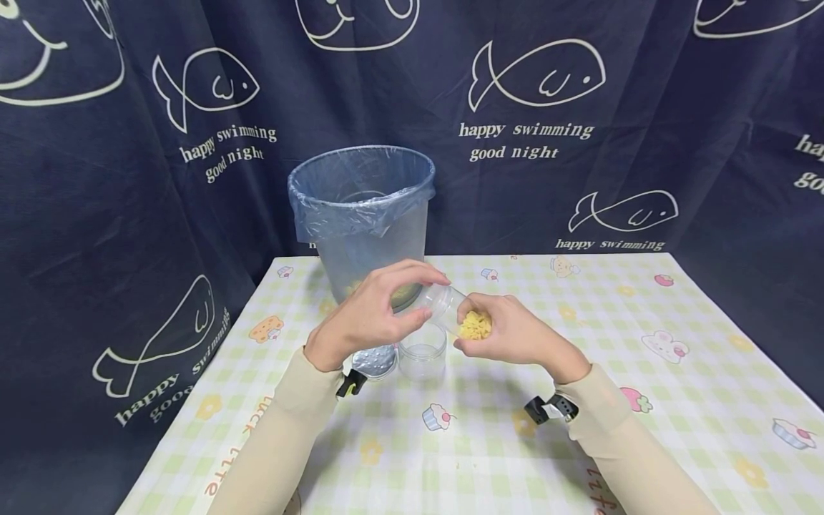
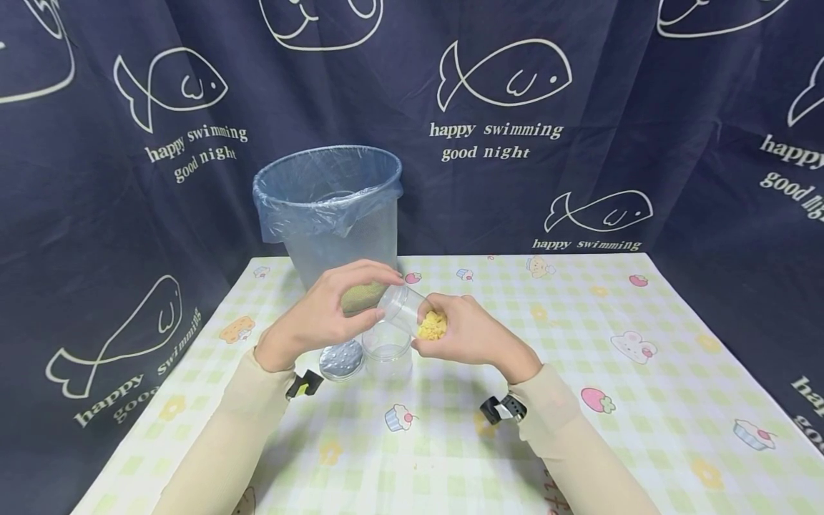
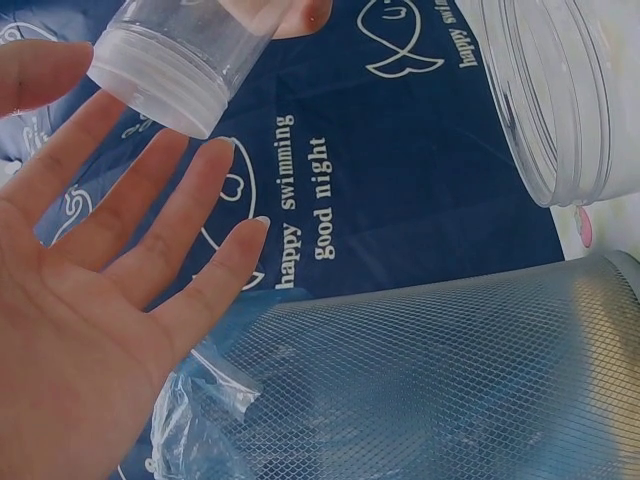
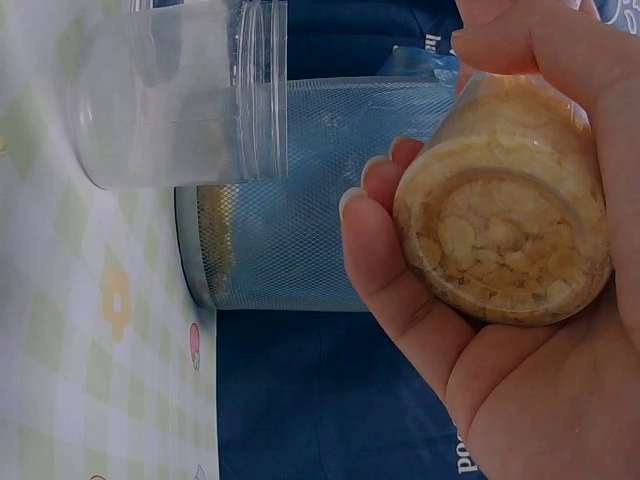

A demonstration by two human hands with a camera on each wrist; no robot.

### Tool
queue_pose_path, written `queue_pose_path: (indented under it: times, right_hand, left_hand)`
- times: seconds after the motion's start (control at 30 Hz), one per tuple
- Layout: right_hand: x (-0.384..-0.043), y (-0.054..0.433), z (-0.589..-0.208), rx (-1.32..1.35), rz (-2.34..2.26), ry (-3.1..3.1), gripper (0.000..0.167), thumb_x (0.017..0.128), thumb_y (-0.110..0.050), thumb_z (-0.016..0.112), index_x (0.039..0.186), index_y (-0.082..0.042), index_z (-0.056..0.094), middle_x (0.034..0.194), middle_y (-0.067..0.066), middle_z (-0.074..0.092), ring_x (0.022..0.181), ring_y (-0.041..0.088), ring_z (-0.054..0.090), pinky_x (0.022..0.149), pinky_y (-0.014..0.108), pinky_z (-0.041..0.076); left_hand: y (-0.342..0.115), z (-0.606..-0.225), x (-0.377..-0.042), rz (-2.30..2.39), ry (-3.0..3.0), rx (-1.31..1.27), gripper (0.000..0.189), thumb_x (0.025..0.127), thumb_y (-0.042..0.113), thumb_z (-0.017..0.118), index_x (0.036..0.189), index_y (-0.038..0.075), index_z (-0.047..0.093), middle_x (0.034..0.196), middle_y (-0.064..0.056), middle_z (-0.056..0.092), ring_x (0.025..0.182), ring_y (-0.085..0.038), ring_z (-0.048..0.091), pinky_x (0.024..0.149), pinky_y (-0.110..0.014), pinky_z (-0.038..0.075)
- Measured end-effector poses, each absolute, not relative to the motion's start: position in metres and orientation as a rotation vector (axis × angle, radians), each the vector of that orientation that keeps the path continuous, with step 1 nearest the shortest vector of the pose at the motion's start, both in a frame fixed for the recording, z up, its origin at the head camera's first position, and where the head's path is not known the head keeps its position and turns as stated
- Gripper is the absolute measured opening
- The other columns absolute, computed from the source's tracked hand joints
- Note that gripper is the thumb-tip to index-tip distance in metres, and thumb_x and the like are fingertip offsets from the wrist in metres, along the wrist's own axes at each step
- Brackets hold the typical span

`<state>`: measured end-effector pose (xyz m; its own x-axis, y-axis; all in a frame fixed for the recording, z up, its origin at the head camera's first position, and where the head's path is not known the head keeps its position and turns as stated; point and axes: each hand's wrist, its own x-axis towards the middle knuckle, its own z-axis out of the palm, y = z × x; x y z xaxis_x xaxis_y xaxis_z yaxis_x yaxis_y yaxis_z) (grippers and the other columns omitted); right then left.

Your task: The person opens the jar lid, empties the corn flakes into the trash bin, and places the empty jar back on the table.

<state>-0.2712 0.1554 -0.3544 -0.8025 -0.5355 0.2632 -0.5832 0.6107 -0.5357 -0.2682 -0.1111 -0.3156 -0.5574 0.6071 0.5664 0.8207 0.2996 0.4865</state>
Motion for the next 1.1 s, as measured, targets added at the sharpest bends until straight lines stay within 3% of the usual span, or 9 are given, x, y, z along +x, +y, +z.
queue_pose_path:
  times: [0.47, 0.83, 1.1]
  right_hand:
    - [-0.271, 0.1548, -0.3554, 0.963, 0.965, -2.756, 0.031, 0.078, -0.033, 0.084, 0.1, -0.02, 0.066, 0.071, -0.009, 0.056, 0.057, 0.011, 0.053, 0.052, 0.027, 0.044]
    - [-0.2719, 0.1555, -0.3564, 0.973, 0.971, -2.755, 0.031, 0.078, -0.033, 0.084, 0.1, -0.02, 0.066, 0.07, -0.009, 0.055, 0.056, 0.01, 0.053, 0.051, 0.026, 0.044]
    - [-0.2726, 0.1553, -0.3569, 0.976, 0.964, -2.756, 0.03, 0.078, -0.033, 0.084, 0.1, -0.022, 0.066, 0.069, -0.009, 0.055, 0.055, 0.01, 0.052, 0.051, 0.026, 0.044]
  left_hand:
    - [-0.1107, -0.3166, -0.2681, -1.112, -2.333, -1.269, 0.044, 0.088, 0.014, 0.073, 0.131, 0.024, 0.069, 0.123, 0.01, 0.067, 0.109, -0.01, 0.062, 0.095, -0.032, 0.052]
    - [-0.1095, -0.3164, -0.2685, -1.161, -2.34, -1.273, 0.042, 0.089, 0.014, 0.073, 0.13, 0.022, 0.069, 0.122, 0.009, 0.067, 0.106, -0.01, 0.062, 0.101, -0.032, 0.052]
    - [-0.1095, -0.3172, -0.2694, -1.166, -2.346, -1.267, 0.041, 0.089, 0.016, 0.073, 0.13, 0.02, 0.069, 0.122, 0.009, 0.067, 0.105, -0.01, 0.062, 0.098, -0.032, 0.054]
